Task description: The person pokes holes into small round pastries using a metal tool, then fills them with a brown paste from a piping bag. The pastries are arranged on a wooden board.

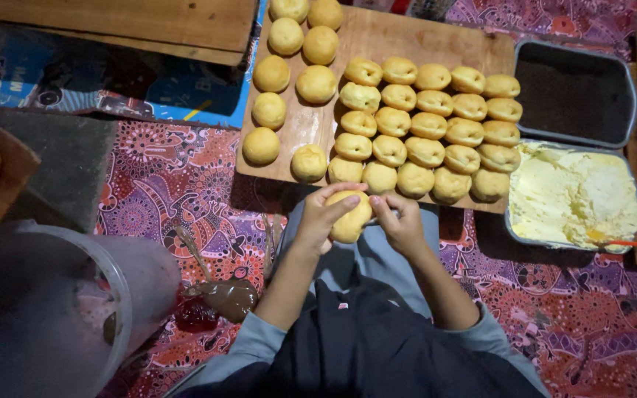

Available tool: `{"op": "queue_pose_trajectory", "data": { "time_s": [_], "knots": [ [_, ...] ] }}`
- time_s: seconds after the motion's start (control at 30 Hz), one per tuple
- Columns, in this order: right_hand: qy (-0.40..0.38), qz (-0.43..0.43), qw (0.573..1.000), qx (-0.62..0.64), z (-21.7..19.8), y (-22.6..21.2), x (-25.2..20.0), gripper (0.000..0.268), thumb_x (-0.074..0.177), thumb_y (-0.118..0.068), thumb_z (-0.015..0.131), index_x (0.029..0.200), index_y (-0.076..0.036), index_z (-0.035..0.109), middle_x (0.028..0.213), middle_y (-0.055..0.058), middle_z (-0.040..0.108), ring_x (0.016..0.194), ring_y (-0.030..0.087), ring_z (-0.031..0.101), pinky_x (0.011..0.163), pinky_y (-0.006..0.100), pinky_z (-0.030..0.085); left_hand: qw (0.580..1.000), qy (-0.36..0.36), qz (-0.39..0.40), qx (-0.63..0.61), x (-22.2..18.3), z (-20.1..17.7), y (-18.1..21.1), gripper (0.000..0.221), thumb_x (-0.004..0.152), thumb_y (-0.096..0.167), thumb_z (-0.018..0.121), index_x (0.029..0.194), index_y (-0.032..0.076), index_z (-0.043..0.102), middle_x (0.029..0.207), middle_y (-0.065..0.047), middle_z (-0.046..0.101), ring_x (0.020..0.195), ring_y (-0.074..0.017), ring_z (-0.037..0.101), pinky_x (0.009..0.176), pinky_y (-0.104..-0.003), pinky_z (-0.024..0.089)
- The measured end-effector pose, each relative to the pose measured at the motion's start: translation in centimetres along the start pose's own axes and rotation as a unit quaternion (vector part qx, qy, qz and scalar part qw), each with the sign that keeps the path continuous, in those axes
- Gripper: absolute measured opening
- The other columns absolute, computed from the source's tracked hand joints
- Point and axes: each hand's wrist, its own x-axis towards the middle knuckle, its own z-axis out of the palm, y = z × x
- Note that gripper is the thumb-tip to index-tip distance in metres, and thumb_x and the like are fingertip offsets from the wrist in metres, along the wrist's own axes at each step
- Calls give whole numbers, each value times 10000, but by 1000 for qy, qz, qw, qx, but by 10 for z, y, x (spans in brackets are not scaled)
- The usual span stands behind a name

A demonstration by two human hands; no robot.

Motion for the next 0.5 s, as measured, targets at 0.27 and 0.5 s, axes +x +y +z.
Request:
{"op": "queue_pose_trajectory", "data": {
  "time_s": [0.27, 0.5],
  "knots": [
    [229, -290, 888, -274, 27, -6, 10, 180, 951, 0, 659, 777, -22, 615, 653, 126, 578, 539, 289, 547, 533, 414, 421, 973, 196, 107, -49, 1, 21, -45, 356, 882, 81, 791, 1198, -50, 691, 1110, -92, 726, 962, -151, 698, 874, -296, 580],
    [211, -233, 905, -287, 44, 7, 19, 223, 926, -25, 697, 712, -11, 635, 584, 133, 537, 498, 300, 518, 515, 426, 412, 960, 230, 161, 13, 7, -1, -46, 314, 901, 95, 778, 1165, -64, 715, 1138, -103, 734, 1010, -146, 690, 922, -292, 567]
  ]
}}
